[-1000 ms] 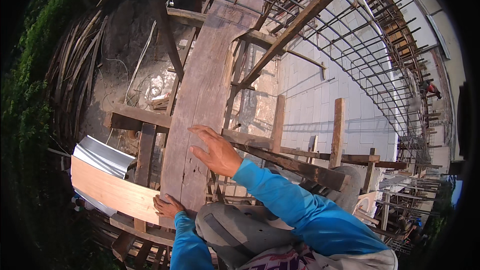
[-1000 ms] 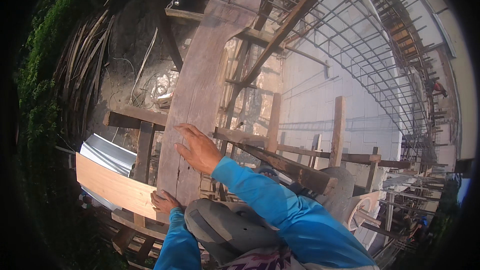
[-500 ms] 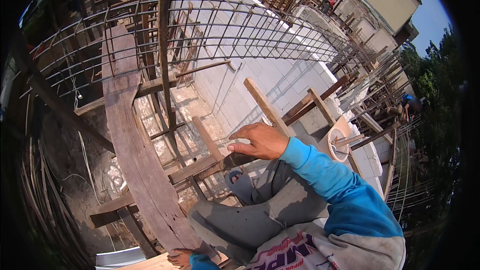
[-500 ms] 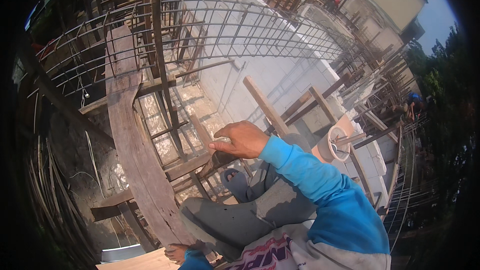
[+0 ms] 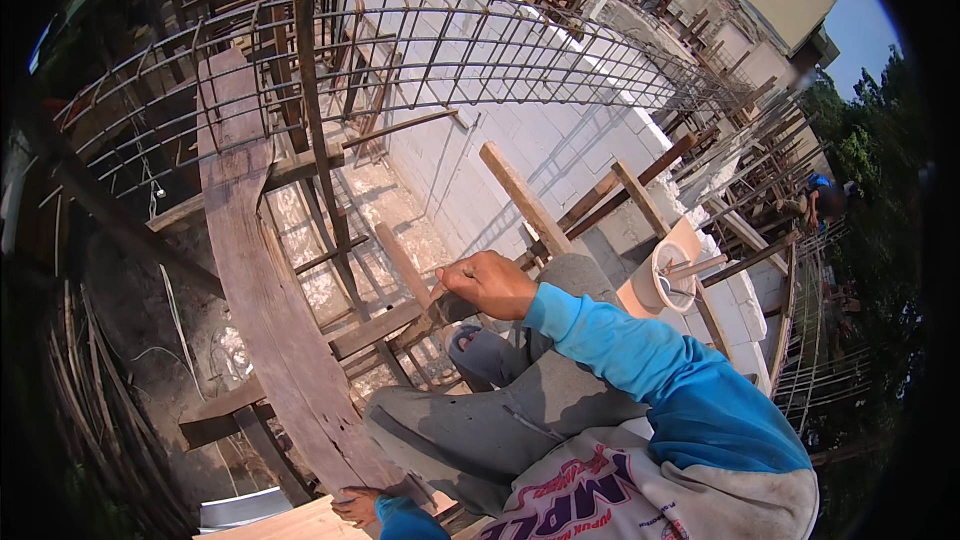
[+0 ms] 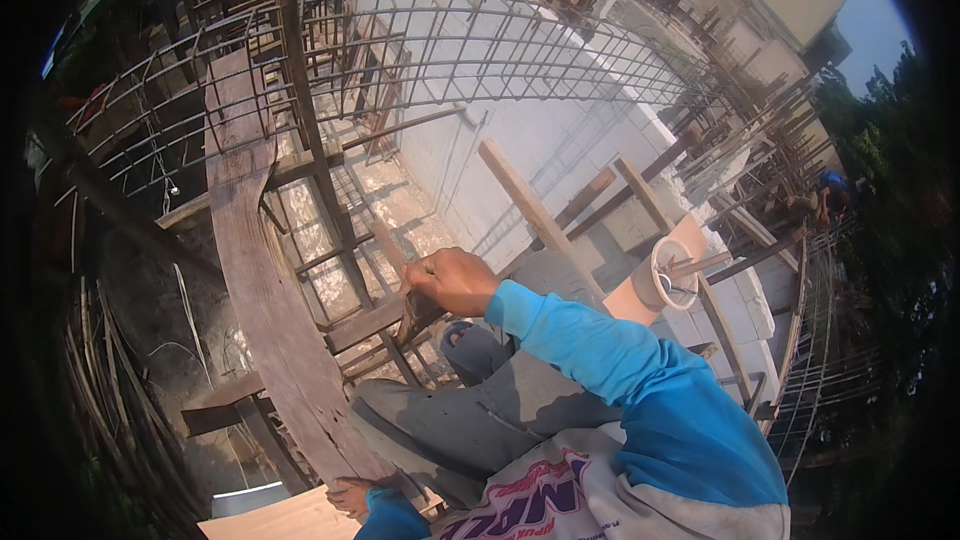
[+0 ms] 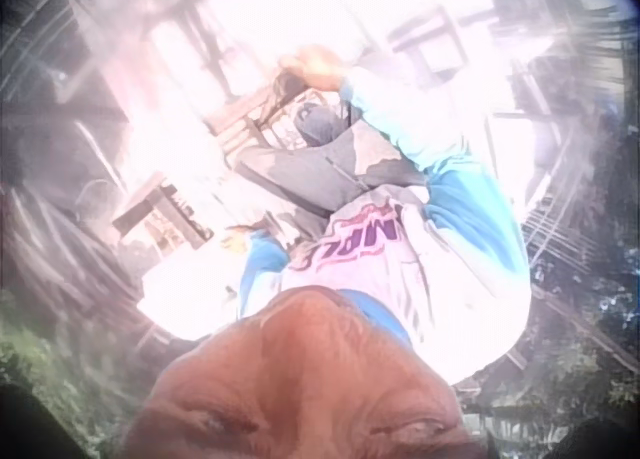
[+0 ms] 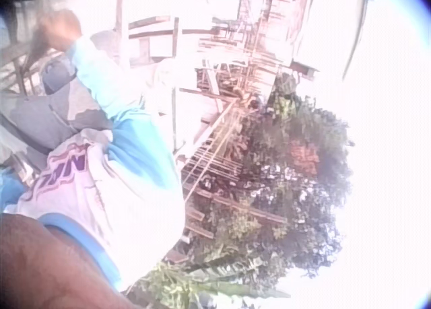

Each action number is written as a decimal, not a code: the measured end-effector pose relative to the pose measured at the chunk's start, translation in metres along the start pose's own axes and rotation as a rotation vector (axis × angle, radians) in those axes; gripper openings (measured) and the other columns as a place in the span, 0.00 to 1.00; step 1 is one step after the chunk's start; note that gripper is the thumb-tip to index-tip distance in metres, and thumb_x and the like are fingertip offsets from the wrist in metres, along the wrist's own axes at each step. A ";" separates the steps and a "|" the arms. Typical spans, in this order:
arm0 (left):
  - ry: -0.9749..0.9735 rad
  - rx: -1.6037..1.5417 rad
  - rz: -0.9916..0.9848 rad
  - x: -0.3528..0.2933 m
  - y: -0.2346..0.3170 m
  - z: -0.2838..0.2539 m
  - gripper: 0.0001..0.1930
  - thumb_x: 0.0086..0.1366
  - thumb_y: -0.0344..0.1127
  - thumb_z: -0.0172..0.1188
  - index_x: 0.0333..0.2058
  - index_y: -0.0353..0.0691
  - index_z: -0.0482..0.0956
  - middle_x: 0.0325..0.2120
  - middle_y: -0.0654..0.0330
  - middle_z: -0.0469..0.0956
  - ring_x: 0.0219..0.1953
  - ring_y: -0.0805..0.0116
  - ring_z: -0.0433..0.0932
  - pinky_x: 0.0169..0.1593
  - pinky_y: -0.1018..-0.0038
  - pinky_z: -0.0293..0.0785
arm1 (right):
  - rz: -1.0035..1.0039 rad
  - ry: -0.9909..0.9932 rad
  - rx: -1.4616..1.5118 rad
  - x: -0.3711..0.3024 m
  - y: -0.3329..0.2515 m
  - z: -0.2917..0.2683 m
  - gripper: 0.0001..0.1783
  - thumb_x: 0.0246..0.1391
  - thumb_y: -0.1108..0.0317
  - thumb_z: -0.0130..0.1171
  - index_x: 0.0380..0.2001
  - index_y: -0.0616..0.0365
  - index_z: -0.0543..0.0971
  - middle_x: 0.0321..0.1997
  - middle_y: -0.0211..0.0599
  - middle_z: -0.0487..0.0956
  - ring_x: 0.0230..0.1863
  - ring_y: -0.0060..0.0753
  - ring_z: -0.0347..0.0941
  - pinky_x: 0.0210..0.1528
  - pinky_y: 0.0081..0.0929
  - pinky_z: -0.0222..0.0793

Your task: The person hammers a nail into a wooden plank, retrieves more nails from a bucket, and then moves a long wooden beam to position it across a metal rebar structure.

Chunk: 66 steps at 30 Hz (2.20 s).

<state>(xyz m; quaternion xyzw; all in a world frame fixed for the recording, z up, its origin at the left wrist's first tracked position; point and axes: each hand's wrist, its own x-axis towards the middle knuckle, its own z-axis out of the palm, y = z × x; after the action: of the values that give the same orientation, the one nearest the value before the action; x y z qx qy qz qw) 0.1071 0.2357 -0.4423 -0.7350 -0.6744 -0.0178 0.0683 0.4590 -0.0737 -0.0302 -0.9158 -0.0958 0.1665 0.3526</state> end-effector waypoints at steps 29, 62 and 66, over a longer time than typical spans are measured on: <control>-0.988 -1.537 0.771 -0.104 0.318 -0.415 0.28 0.67 0.51 0.30 0.56 0.36 0.60 0.58 0.52 0.59 0.59 0.55 0.59 0.62 0.60 0.52 | -0.106 -0.066 0.113 0.010 0.004 -0.010 0.17 0.52 0.61 0.43 0.22 0.55 0.79 0.33 0.36 0.79 0.38 0.35 0.73 0.43 0.27 0.65; -0.931 -0.787 0.921 -0.109 0.346 -0.440 0.34 0.59 0.57 0.48 0.57 0.38 0.61 0.52 0.53 0.67 0.54 0.55 0.66 0.52 0.60 0.64 | 1.202 0.418 -0.145 -0.296 0.669 -0.197 0.35 0.35 0.61 0.68 0.51 0.45 0.69 0.51 0.42 0.69 0.50 0.48 0.69 0.53 0.37 0.64; -0.976 -0.812 0.868 -0.122 0.347 -0.446 0.34 0.59 0.56 0.49 0.58 0.38 0.59 0.53 0.53 0.65 0.55 0.55 0.66 0.53 0.61 0.62 | 1.333 0.690 -0.067 -0.321 0.647 -0.241 0.33 0.34 0.61 0.67 0.50 0.46 0.70 0.48 0.42 0.71 0.49 0.47 0.70 0.51 0.37 0.65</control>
<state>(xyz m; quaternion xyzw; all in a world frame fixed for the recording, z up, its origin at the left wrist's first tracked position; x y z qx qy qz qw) 0.4702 0.0316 -0.0421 -0.8258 -0.2199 0.0906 -0.5114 0.2890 -0.7898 -0.2249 -0.7903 0.5900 0.0453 0.1591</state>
